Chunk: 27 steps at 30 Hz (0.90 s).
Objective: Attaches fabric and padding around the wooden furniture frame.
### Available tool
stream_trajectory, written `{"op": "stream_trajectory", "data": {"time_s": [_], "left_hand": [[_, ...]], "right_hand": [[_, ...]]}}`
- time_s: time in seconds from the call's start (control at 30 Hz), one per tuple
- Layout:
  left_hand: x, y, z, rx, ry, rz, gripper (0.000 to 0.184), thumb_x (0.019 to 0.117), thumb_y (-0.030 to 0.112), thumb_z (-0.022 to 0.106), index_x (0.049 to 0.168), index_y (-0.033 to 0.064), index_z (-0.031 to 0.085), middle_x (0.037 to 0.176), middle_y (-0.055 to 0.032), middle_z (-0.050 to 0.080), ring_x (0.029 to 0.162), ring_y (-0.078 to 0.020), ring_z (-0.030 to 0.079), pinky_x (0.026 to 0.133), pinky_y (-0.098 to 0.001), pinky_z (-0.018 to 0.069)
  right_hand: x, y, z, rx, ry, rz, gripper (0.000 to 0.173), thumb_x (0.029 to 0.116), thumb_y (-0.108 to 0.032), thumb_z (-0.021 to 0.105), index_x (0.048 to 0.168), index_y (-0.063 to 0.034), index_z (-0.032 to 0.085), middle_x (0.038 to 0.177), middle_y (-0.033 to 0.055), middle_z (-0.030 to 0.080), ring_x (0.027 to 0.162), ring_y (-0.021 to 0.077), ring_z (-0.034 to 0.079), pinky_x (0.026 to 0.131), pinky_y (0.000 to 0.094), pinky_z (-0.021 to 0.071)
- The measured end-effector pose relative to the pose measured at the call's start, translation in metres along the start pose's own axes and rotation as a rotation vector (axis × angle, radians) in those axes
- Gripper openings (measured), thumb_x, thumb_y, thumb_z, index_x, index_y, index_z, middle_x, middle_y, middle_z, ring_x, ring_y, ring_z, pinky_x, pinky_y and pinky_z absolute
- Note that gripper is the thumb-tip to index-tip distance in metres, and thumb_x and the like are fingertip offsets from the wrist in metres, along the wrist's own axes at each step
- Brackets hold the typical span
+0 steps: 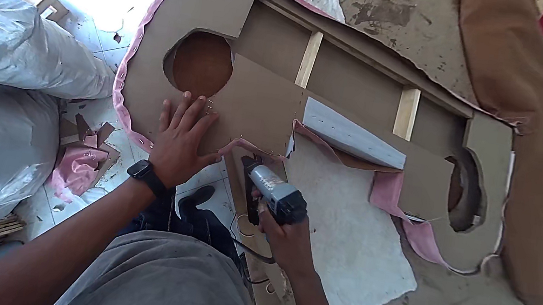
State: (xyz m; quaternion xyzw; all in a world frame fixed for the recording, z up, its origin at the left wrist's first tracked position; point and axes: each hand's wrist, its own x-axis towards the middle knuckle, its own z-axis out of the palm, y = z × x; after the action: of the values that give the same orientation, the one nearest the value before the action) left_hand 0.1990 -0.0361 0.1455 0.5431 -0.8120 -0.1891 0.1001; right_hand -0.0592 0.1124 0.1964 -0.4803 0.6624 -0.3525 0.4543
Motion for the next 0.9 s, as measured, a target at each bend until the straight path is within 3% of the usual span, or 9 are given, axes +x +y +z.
{"op": "stream_trajectory", "data": {"time_s": [0.13,0.27,0.43,0.6,0.67,0.73,0.9], "left_hand": [[0.0,-0.004,-0.001,-0.003,-0.046,0.014,0.08,0.0865,0.074,0.06,0.155,0.0364,0.044,0.173,-0.0006,0.016,0.161,-0.0295,0.001,0.126,-0.0649,-0.0017],[0.0,-0.009,-0.003,-0.007,-0.064,0.03,0.077,0.0894,0.075,0.055,0.156,0.0371,0.043,0.174,0.0003,0.015,0.161,-0.0289,-0.001,0.126,-0.0649,-0.0016],[0.0,-0.01,-0.003,-0.024,-0.07,0.031,0.072,0.0921,0.068,0.057,0.156,0.038,0.043,0.174,0.0006,0.014,0.161,-0.0279,-0.001,0.126,-0.0643,-0.0025],[-0.005,-0.025,-0.011,-0.17,-0.033,0.103,0.051,0.1003,0.048,0.055,0.148,0.0309,0.055,0.17,0.0018,0.026,0.161,-0.0237,0.006,0.129,-0.0598,0.0034],[-0.013,-0.028,-0.016,-0.187,-0.026,0.128,0.051,0.0967,0.05,0.059,0.144,0.03,0.059,0.168,0.003,0.033,0.16,-0.0224,0.011,0.13,-0.0579,0.0069],[-0.024,-0.023,-0.017,-0.166,0.004,0.145,0.055,0.0896,0.055,0.069,0.139,0.0302,0.064,0.165,0.0022,0.038,0.159,-0.0241,0.016,0.129,-0.0599,0.0092],[-0.038,0.008,0.006,-0.015,0.062,-0.01,0.088,0.0757,0.071,0.076,0.149,0.0291,0.053,0.17,-0.0022,0.026,0.16,-0.0283,0.011,0.128,-0.0635,0.0038]], "right_hand": [[0.012,0.004,0.007,-0.043,-0.067,0.01,0.022,0.097,-0.026,0.066,0.118,-0.0195,0.071,0.08,0.0034,0.071,0.056,0.0196,0.065,0.052,0.0367,0.0596],[0.024,0.002,0.013,-0.111,-0.126,0.006,0.021,0.0968,-0.027,0.066,0.116,-0.0221,0.072,0.086,-0.0006,0.073,0.059,0.0176,0.067,0.054,0.0361,0.0613],[0.03,0.0,0.018,-0.186,-0.145,-0.044,0.017,0.0958,-0.027,0.067,0.112,-0.0234,0.072,0.079,-0.0029,0.071,0.058,0.0141,0.065,0.052,0.0352,0.0598],[0.032,-0.009,0.019,-0.284,-0.141,-0.057,0.013,0.0949,-0.024,0.064,0.106,-0.0243,0.071,0.082,-0.0071,0.069,0.06,0.0094,0.064,0.052,0.0324,0.0565],[0.031,-0.011,0.019,-0.293,-0.142,-0.062,0.014,0.095,-0.024,0.064,0.107,-0.025,0.07,0.085,-0.0086,0.07,0.063,0.0082,0.064,0.053,0.0314,0.0565],[0.026,-0.009,0.018,-0.227,-0.127,-0.046,0.018,0.0953,-0.024,0.066,0.113,-0.0243,0.071,0.084,-0.0048,0.071,0.059,0.0123,0.065,0.051,0.0338,0.0581],[0.004,0.004,0.025,-0.073,-0.069,-0.033,0.022,0.097,-0.026,0.065,0.118,-0.0204,0.07,0.08,0.0014,0.072,0.057,0.0184,0.066,0.053,0.0373,0.0605]]}}
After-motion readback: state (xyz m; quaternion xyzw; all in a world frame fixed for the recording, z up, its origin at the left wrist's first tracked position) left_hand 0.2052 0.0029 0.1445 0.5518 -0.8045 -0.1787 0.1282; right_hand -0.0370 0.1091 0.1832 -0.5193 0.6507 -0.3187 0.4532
